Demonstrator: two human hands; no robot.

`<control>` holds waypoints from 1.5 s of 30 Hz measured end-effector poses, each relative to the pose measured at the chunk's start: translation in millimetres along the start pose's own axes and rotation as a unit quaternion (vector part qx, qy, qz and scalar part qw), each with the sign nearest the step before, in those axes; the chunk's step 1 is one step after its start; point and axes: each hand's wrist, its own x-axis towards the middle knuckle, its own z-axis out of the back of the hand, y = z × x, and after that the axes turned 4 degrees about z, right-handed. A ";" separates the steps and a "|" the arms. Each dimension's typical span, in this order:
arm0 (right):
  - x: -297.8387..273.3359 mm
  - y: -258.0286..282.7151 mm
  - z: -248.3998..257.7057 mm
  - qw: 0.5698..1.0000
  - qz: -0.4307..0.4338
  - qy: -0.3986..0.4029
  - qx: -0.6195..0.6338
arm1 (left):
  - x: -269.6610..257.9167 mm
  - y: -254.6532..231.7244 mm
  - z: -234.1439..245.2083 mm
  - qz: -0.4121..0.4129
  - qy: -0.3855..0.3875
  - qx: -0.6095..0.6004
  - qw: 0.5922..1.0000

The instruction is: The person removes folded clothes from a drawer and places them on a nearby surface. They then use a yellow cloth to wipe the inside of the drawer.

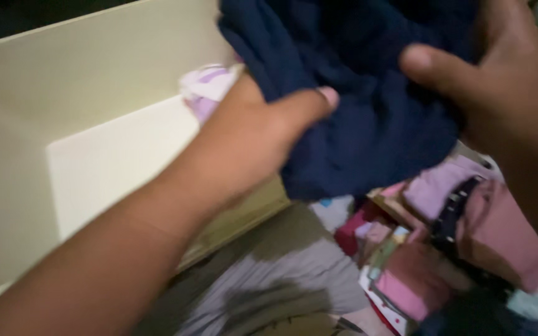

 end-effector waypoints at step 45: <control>-477.6 -117.6 190.2 0.763 -0.279 -0.296 -0.502 | 24.2 272.9 -364.2 0.182 0.280 0.004 0.943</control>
